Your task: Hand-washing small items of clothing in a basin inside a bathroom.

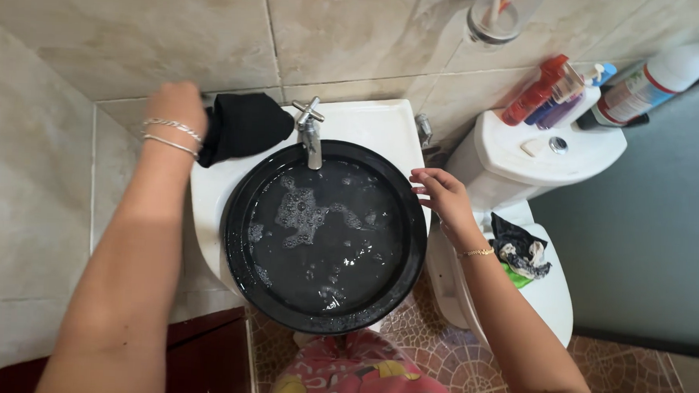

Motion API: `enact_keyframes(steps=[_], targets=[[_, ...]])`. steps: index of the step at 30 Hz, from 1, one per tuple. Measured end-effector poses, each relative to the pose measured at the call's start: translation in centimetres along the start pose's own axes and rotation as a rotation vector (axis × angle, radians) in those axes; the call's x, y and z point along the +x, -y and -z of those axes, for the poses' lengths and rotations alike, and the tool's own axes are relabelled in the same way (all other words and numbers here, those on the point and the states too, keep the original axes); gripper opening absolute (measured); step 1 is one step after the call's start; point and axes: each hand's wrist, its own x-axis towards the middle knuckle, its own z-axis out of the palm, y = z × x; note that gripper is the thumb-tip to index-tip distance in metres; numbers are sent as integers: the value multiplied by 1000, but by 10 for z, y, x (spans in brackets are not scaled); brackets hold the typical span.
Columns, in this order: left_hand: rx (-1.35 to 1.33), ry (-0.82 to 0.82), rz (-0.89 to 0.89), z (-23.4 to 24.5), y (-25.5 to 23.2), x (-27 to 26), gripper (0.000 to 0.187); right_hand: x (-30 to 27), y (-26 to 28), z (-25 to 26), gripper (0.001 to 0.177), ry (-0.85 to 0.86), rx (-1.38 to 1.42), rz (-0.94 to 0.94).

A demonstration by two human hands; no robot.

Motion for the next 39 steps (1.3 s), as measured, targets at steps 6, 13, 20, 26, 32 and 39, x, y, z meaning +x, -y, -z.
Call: enact_keyframes(steps=[6,13,20,26,32,39], targets=[[17,-113,-92,43,-24,-40,24,-18,-27,17,24,-93,122,-76],[114,4,-182,75,-64,-56,53,-36,-39,33,24,-151,180,-109],[-41,456,-135,7,-48,-39,84,-51,-48,55,20,-269,296,-128],[-1258,222,317,19,-3,-24,57,-70,-58,72,22,-318,322,-141],[-1084,-29,415,-84,37,-41,57,-79,-74,85,23,-371,344,-178],[-356,-717,-91,-26,-17,-51,56,-72,-188,152,30,-458,452,-355]])
